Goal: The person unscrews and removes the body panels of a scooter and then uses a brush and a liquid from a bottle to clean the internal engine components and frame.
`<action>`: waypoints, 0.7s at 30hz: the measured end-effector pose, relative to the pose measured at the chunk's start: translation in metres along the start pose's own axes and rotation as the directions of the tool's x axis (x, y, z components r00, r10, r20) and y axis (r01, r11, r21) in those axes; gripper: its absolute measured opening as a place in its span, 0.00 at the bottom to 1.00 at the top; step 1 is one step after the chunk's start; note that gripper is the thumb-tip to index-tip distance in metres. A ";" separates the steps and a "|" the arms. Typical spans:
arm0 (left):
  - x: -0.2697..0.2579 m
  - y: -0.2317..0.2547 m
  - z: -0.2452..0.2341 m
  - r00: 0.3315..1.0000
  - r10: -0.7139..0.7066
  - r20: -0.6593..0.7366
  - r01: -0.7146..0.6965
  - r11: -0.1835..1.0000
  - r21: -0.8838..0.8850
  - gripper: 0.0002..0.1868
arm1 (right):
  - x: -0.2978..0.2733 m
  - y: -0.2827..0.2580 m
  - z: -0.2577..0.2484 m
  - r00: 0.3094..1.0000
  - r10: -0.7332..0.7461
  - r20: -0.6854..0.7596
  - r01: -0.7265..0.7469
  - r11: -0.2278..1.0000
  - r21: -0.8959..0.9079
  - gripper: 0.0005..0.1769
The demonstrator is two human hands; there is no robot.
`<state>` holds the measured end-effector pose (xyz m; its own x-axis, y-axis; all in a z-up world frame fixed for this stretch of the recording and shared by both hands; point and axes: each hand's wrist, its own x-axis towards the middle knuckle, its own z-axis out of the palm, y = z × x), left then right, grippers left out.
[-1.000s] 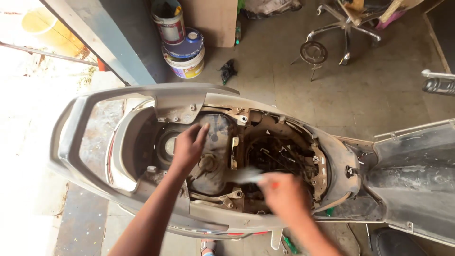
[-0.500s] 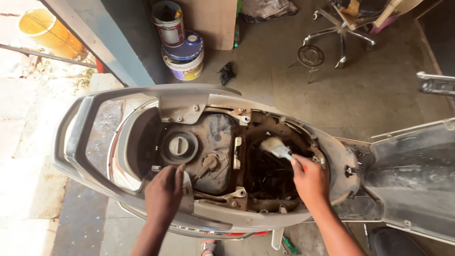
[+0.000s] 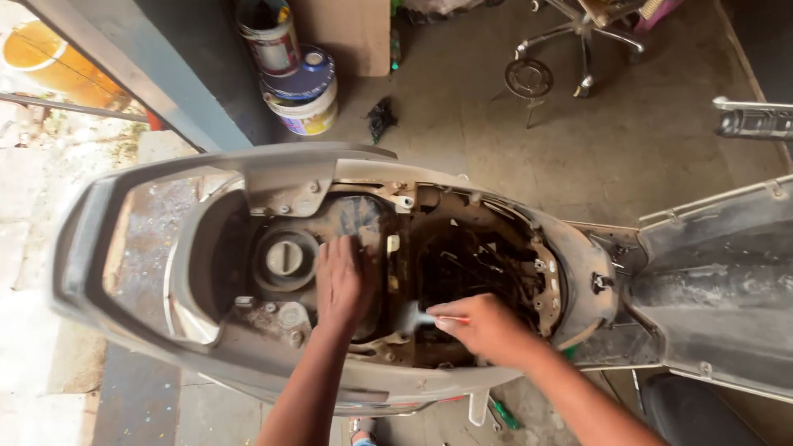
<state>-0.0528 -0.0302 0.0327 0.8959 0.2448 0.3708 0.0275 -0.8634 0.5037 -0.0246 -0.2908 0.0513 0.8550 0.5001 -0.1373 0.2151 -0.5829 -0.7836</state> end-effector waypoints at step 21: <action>0.006 0.009 0.025 0.982 -0.127 0.142 0.066 0.926 0.372 0.12 | 0.079 0.108 -0.028 0.838 -0.069 0.541 -0.057 0.975 0.214 0.18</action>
<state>-0.0366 -0.0473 0.0199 0.9388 0.2878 0.1894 0.2499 -0.9472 0.2007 0.0793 -0.3328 -0.0271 0.4465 0.8059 -0.3888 0.0599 -0.4604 -0.8857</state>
